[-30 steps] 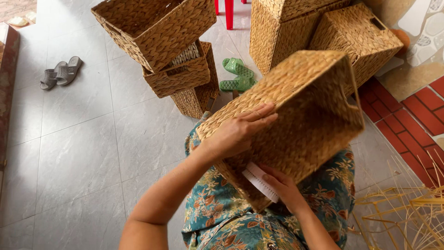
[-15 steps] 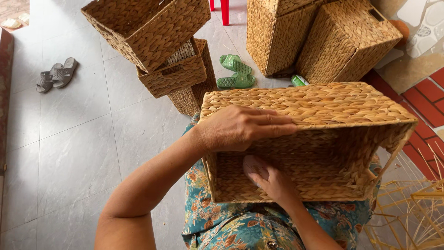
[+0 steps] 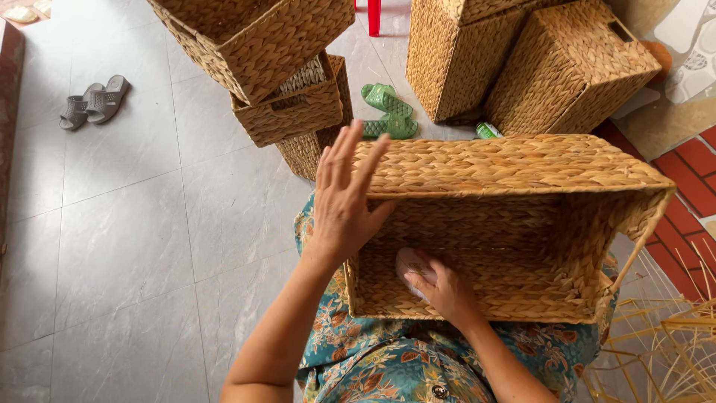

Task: The person sits on the floor and uses a pink brush to clean the exterior and interior surfaces of woven baskets. They rotate each basket to reach all sides, then set it aside and pick up another basket to repeat the process.

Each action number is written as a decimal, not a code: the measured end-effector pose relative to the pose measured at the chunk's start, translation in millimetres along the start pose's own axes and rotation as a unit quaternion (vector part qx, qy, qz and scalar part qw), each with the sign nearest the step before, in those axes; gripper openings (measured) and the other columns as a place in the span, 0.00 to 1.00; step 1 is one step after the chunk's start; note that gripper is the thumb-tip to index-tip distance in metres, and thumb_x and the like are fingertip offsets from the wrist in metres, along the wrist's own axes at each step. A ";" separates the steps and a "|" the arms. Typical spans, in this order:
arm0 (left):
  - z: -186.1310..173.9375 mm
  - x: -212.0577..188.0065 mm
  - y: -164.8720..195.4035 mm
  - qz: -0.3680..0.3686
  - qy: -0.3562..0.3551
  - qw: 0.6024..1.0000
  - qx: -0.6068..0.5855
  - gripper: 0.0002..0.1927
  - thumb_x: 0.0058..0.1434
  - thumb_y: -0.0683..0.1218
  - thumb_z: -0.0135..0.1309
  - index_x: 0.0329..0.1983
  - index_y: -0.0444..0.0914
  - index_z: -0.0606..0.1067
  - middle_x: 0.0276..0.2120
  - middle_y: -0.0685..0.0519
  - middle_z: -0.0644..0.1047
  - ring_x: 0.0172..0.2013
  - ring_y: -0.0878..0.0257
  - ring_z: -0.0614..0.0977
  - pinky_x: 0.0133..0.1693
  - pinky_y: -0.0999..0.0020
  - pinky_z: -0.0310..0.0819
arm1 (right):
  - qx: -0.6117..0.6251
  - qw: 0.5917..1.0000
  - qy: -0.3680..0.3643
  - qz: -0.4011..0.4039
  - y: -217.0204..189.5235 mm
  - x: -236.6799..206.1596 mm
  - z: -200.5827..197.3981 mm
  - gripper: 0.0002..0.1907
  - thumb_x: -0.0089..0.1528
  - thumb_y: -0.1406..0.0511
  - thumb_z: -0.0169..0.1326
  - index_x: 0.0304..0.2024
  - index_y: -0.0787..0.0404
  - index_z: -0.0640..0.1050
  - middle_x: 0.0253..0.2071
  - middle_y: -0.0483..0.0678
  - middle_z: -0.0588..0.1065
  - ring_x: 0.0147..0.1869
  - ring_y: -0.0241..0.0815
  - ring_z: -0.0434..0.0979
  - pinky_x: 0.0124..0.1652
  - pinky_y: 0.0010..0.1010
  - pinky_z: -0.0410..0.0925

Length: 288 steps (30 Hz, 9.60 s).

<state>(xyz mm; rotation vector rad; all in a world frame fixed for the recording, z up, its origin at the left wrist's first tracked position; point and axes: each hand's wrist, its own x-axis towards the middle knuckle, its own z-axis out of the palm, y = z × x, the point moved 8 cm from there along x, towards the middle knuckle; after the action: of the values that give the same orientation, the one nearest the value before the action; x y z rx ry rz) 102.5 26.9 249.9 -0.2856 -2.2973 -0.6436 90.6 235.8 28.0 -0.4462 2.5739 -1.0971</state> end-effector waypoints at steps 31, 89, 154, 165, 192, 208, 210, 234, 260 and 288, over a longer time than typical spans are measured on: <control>74.3 -108.8 -59.9 -0.296 0.062 0.899 -0.315 0.38 0.67 0.30 0.45 0.79 0.39 0.52 0.71 0.49 0.70 0.67 0.62 0.73 0.66 0.67 0.67 | -0.372 0.893 -0.090 0.235 130.2 16.4 -61.4 0.17 0.62 0.52 0.52 0.32 0.55 0.83 0.30 0.50 0.81 0.35 0.46 0.85 0.39 0.43 0.76; 101.9 -135.0 -57.0 -0.264 0.084 0.881 -0.384 0.43 0.63 0.25 0.32 0.83 0.37 0.47 0.73 0.51 0.63 0.69 0.65 0.68 0.69 0.71 0.61 | -0.207 0.963 0.047 -0.166 10.1 -4.8 -23.8 0.20 0.63 0.53 0.52 0.59 0.41 0.76 0.56 0.47 0.78 0.47 0.53 0.82 0.40 0.47 0.77; 197.0 81.1 48.4 0.098 -0.337 0.936 -0.019 0.31 0.63 0.44 0.47 0.72 0.47 0.64 0.49 0.41 0.80 0.42 0.44 0.84 0.42 0.48 0.77 | -0.091 0.992 -0.091 0.017 10.2 8.3 -19.3 0.34 0.59 0.42 0.53 0.61 0.52 0.74 0.51 0.61 0.79 0.49 0.58 0.83 0.46 0.45 0.76; 138.3 35.1 29.6 -0.116 -0.174 0.962 -0.176 0.28 0.70 0.51 0.51 0.72 0.43 0.64 0.51 0.38 0.79 0.48 0.40 0.81 0.47 0.51 0.75 | -0.396 0.907 0.122 -0.074 14.0 16.4 -203.5 0.23 0.67 0.55 0.51 0.64 0.44 0.78 0.63 0.46 0.78 0.46 0.56 0.79 0.43 0.41 0.75; 125.4 -37.4 42.7 -0.168 -0.088 0.944 -0.269 0.27 0.72 0.39 0.49 0.74 0.38 0.63 0.67 0.41 0.72 0.67 0.51 0.75 0.65 0.62 0.70 | 0.015 0.793 0.604 -0.079 41.9 63.3 -178.7 0.33 0.69 0.64 0.57 0.74 0.58 0.60 0.70 0.61 0.64 0.74 0.58 0.65 0.72 0.44 0.61; 128.7 -46.9 45.5 -0.140 -0.092 0.947 -0.274 0.26 0.72 0.37 0.50 0.73 0.33 0.63 0.65 0.39 0.74 0.65 0.52 0.77 0.63 0.63 0.71 | 0.028 0.763 0.642 -0.061 65.8 41.2 -209.1 0.36 0.67 0.64 0.60 0.74 0.57 0.60 0.68 0.60 0.65 0.71 0.58 0.67 0.69 0.46 0.64; 128.9 -49.5 43.1 -0.156 -0.089 0.944 -0.277 0.25 0.72 0.38 0.51 0.72 0.33 0.64 0.63 0.40 0.75 0.63 0.54 0.79 0.62 0.65 0.73 | 0.026 0.766 0.638 -0.075 53.7 42.6 -205.1 0.36 0.67 0.64 0.61 0.74 0.56 0.60 0.67 0.60 0.65 0.71 0.59 0.67 0.68 0.46 0.65; 140.2 -52.7 31.2 -0.181 -0.085 0.945 -0.257 0.27 0.72 0.39 0.51 0.73 0.35 0.63 0.61 0.41 0.77 0.60 0.56 0.81 0.58 0.66 0.75 | -0.066 0.920 0.381 -0.063 23.7 29.7 -79.5 0.40 0.63 0.64 0.65 0.74 0.55 0.61 0.64 0.59 0.66 0.67 0.60 0.69 0.63 0.48 0.70; 137.9 -56.9 32.4 -0.156 -0.080 0.940 -0.292 0.27 0.74 0.36 0.49 0.75 0.32 0.60 0.69 0.41 0.70 0.68 0.54 0.75 0.67 0.64 0.69 | -0.043 0.917 0.382 -0.107 39.7 27.8 -94.1 0.40 0.63 0.69 0.63 0.73 0.59 0.58 0.68 0.60 0.63 0.72 0.61 0.64 0.68 0.48 0.64; 135.0 -55.4 34.6 -0.154 -0.082 0.941 -0.291 0.27 0.73 0.36 0.50 0.74 0.32 0.61 0.66 0.40 0.73 0.66 0.54 0.76 0.65 0.64 0.70 | -0.076 0.889 0.430 -0.136 2.5 63.0 -132.5 0.39 0.59 0.65 0.65 0.70 0.60 0.64 0.65 0.61 0.67 0.66 0.64 0.68 0.63 0.51 0.64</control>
<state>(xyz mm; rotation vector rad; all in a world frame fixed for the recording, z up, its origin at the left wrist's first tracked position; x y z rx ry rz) 75.7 126.3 140.8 -0.2603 -2.2763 -1.5162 -19.1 297.1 103.7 -0.4299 3.4705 -1.4316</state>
